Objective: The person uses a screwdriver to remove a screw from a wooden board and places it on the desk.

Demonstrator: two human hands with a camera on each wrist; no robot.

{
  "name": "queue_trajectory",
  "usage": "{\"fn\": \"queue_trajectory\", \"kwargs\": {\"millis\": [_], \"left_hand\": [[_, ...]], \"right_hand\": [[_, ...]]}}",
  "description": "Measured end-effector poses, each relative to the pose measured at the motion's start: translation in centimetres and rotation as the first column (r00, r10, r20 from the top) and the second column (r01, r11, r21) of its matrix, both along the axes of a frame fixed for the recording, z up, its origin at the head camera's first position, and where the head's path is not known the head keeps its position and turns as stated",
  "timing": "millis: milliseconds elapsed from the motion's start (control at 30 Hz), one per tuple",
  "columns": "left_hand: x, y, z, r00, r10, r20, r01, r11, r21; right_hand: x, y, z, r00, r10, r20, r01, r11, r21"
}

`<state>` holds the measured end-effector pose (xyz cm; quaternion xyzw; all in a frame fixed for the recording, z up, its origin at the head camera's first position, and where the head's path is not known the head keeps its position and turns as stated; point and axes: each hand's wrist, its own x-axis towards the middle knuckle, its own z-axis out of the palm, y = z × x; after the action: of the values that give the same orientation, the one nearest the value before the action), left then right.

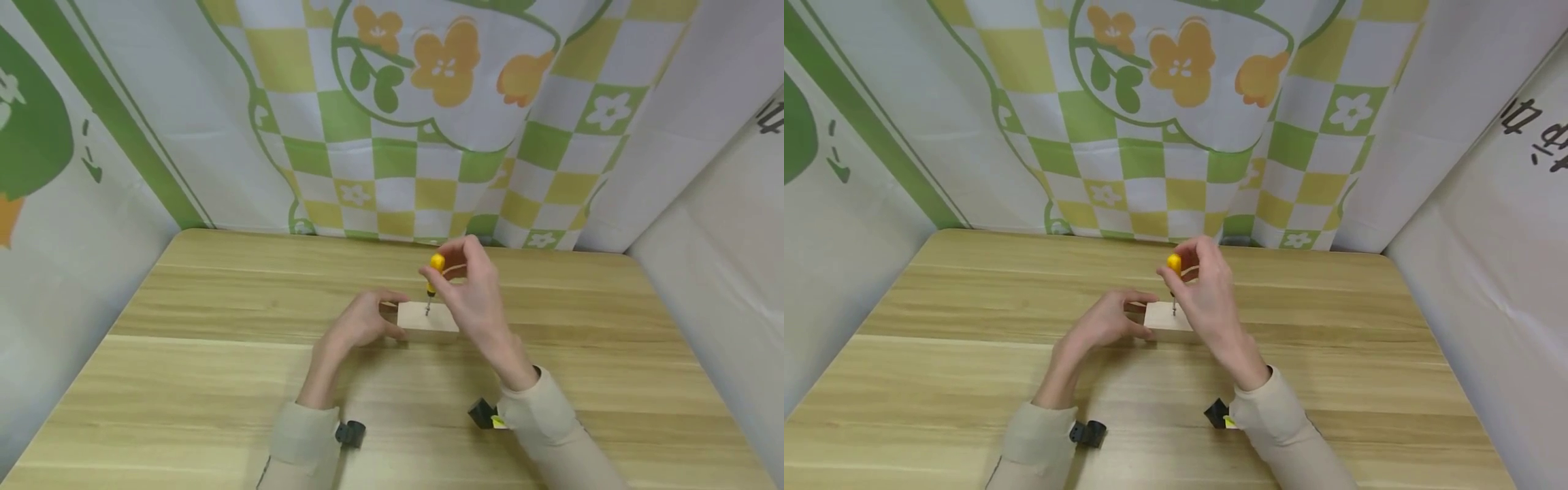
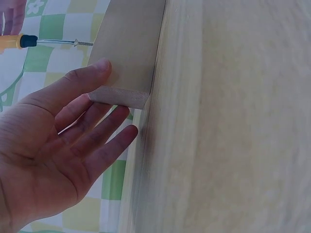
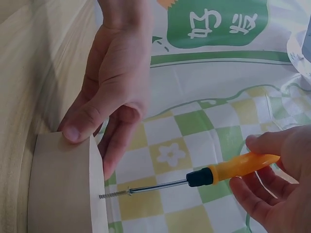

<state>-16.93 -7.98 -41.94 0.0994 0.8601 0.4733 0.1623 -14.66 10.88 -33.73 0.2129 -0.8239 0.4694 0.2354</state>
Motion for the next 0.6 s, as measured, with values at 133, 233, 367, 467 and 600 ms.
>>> {"fn": "queue_trajectory", "kwargs": {"millis": [133,233,367,467,600], "left_hand": [[0.01,0.0,-0.08,1.0,0.0,-0.005,0.0,1.0,-0.005],[0.03,-0.03,-0.06,1.0,0.002,-0.001,-0.002,1.0,-0.001],[0.05,-0.07,0.01,1.0,0.003,0.003,-0.003,1.0,0.002],[0.02,-0.08,0.02,1.0,0.003,-0.001,-0.003,1.0,0.002],[-0.02,-0.07,-0.05,1.0,0.004,0.002,-0.004,1.0,0.007]], "right_hand": [[0.11,0.13,-0.1,1.0,-0.003,0.023,0.003,1.0,-0.021],[0.04,0.29,0.02,1.0,0.02,0.014,-0.02,0.999,-0.043],[0.02,0.5,0.29,0.997,0.068,0.036,-0.066,0.996,-0.067],[0.09,0.58,0.4,0.99,0.116,0.081,-0.109,0.991,-0.082],[0.15,0.59,0.34,0.976,0.172,0.131,-0.16,0.982,-0.097]]}}
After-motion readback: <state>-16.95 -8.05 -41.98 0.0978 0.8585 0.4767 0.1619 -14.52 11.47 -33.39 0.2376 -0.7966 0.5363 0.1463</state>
